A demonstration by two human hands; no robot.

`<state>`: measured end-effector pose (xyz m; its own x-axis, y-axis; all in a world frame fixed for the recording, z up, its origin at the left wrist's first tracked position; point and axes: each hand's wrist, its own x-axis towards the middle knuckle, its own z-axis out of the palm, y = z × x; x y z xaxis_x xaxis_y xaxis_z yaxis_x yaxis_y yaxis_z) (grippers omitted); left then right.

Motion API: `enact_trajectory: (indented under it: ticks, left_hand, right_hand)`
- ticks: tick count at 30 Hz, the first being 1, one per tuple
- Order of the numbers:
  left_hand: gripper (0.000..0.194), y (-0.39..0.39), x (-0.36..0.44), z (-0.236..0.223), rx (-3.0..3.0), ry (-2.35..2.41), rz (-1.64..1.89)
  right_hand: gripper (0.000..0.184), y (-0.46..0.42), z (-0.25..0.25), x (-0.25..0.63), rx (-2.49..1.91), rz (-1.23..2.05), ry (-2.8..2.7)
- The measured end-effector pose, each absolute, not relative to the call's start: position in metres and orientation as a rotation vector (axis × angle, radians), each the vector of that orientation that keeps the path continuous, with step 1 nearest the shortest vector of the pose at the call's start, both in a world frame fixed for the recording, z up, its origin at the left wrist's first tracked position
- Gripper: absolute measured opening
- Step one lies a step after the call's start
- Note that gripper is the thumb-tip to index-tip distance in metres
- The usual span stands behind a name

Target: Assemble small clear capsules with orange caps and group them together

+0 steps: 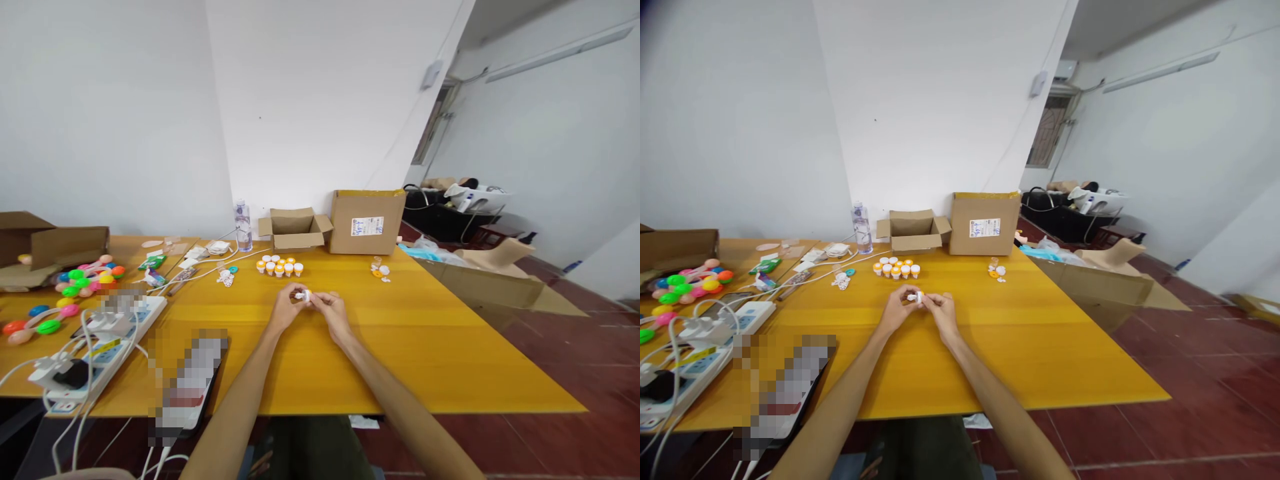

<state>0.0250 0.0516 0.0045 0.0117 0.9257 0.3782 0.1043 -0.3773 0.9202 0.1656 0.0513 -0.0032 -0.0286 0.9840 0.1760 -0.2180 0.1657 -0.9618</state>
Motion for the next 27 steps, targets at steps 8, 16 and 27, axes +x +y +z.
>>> enact_trajectory:
  ticks: [8,16,27]
  left_hand:
    - [0.026,0.0512,0.0246,0.0050,1.580,1.080,1.439]
    - [0.024,0.0484,0.0242,0.0082,1.629,1.078,1.437]
    - [0.023,0.0451,0.0246,0.0119,1.700,1.077,1.435]
  right_hand:
    - [0.035,0.0520,-0.0029,0.1666,-0.898,1.241,-1.166]
    - [0.037,0.0498,0.0014,0.1666,-0.918,1.248,-1.166]
    - [0.037,0.0527,0.0000,0.1688,-0.921,1.312,-1.149]
